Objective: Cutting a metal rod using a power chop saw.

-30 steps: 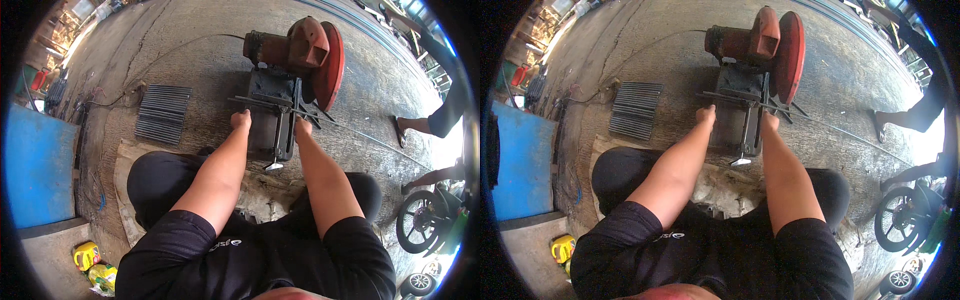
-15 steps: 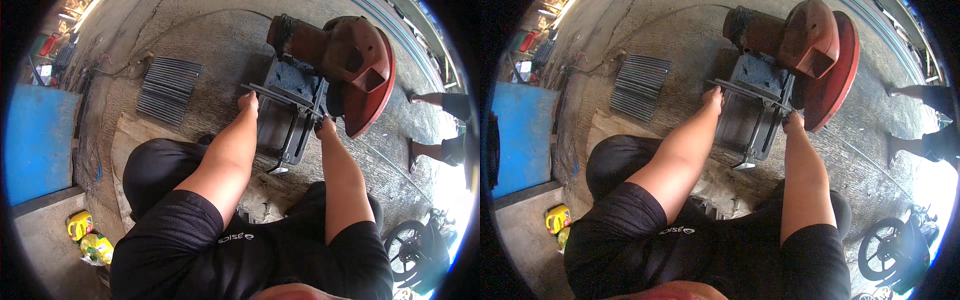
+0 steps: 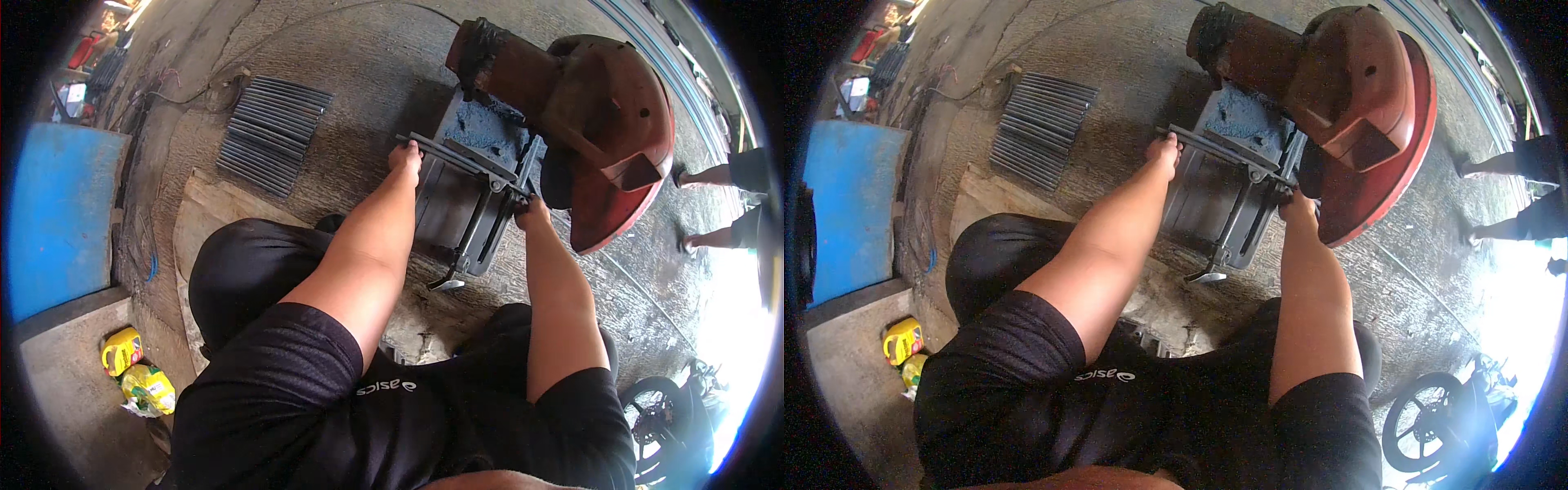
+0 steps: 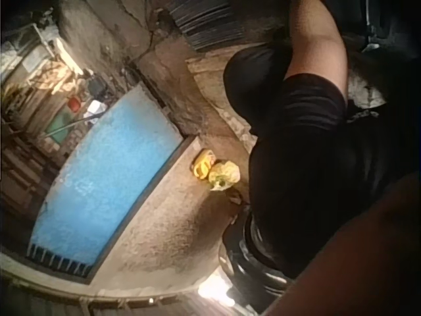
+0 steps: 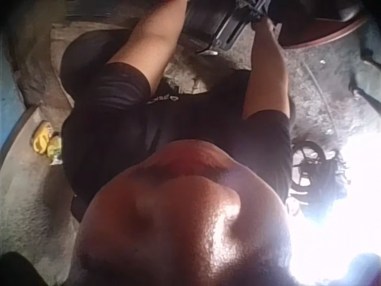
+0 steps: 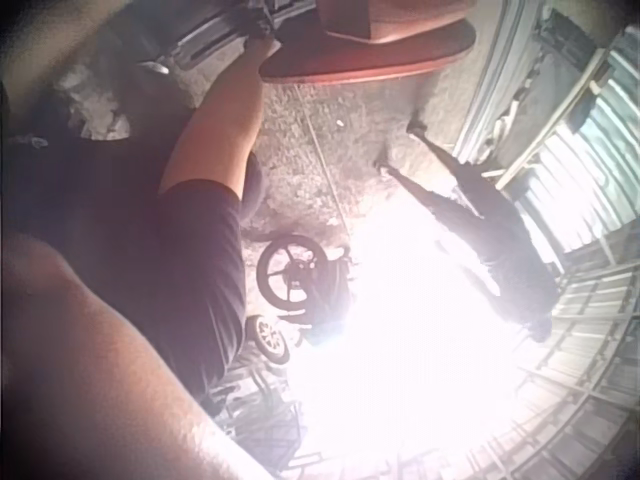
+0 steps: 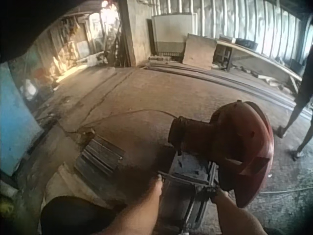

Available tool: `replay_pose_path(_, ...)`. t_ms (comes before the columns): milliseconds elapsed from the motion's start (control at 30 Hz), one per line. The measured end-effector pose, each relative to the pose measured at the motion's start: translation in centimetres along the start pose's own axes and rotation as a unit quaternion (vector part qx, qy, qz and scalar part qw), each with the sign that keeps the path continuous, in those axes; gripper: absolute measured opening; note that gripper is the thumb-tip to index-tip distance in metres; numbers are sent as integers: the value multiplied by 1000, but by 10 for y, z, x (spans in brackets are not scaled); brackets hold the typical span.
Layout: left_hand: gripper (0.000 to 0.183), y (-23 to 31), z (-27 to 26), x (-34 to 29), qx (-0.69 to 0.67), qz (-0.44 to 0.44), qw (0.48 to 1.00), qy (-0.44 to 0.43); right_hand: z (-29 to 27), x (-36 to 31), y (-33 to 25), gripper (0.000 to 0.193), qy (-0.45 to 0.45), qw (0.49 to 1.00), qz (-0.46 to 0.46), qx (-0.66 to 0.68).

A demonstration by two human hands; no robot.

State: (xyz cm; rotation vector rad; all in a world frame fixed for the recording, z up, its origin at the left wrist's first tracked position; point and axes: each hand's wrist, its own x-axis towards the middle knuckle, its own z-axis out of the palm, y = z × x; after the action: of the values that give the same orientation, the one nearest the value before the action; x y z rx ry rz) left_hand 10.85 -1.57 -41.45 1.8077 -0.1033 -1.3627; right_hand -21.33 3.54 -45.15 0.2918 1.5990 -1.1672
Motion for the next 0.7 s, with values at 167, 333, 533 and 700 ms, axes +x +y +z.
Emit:
replay_pose_path(167, 32, -14, -1, 4, 233, 210, 949, 18, 3, -16, 1, 14, 5, 997, 29, 74)
replay_pose_path(333, 39, -3, -1, -16, 263, 201, 944, 16, 5, -10, 6, 17, 10, 996, 15, 84)
replay_pose_path(533, 40, -9, 2, -16, 264, 214, 940, 36, 5, -4, 7, 18, 27, 997, -10, 67)
replay_pose_path(700, 41, -12, 2, -22, 293, 243, 923, 46, 5, -10, 7, 18, -7, 996, 0, 90)
